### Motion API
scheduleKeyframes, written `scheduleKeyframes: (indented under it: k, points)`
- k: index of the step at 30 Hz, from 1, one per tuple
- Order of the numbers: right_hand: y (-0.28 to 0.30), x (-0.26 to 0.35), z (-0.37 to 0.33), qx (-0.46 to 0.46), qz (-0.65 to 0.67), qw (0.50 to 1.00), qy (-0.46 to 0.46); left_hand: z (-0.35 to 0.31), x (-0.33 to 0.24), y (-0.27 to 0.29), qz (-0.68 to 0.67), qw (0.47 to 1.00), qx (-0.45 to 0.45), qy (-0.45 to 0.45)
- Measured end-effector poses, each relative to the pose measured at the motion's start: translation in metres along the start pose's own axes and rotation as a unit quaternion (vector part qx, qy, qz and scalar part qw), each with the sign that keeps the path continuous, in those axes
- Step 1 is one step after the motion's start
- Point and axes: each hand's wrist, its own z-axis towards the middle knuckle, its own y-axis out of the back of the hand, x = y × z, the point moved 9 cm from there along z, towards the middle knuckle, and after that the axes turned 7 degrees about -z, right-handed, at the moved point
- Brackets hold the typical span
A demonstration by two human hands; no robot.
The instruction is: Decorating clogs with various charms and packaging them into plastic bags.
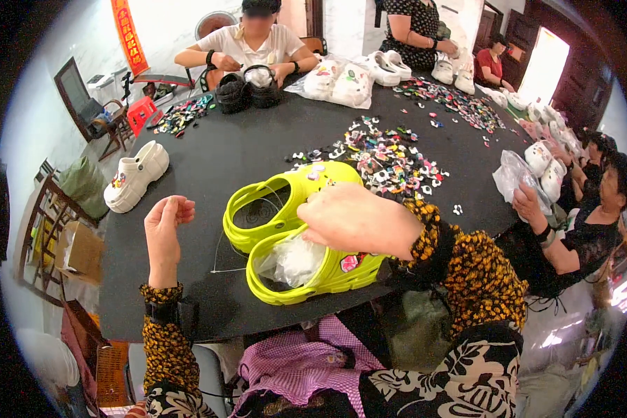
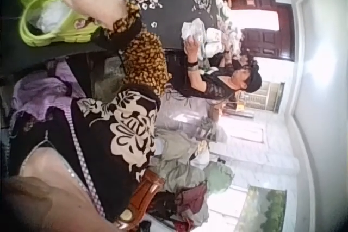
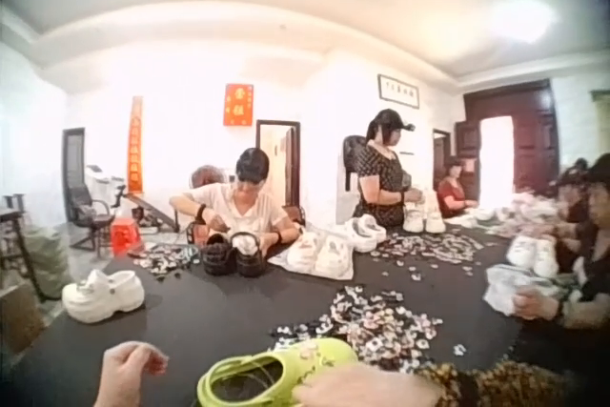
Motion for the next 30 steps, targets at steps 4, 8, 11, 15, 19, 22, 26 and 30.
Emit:
scheduleKeyframes:
  k: [4,8,11,15,19,22,26,30]
  points:
    - [-0.003,0.005,0.009,0.013,0.011,0.998,0.062,0.0,0.029,0.025,-0.018,0.999,-0.015,0.022]
    - [-0.013,0.009,0.017,0.061,-0.044,0.996,0.041,0.003,0.046,0.038,-0.051,0.996,-0.027,0.073]
    - [-0.006,0.02,0.019,-0.009,-0.112,0.989,0.092,0.004,0.052,0.036,-0.091,0.988,-0.045,0.112]
    - [0.006,0.014,0.038,0.005,-0.084,0.996,0.025,0.002,0.057,0.042,-0.086,0.988,-0.045,0.117]
    - [-0.006,-0.004,0.047,0.031,-0.055,0.998,0.011,0.003,0.056,0.038,-0.079,0.99,-0.037,0.11]
    - [-0.013,-0.004,0.047,0.094,-0.085,0.992,-0.02,0.001,0.059,0.039,-0.083,0.988,-0.048,0.123]
    - [-0.012,0.004,0.043,0.043,-0.127,0.991,0.009,0.0,0.063,0.042,-0.089,0.986,-0.047,0.13]
    - [0.007,-0.003,0.031,0.025,-0.128,0.991,-0.008,-0.001,0.067,0.042,-0.094,0.985,-0.048,0.139]
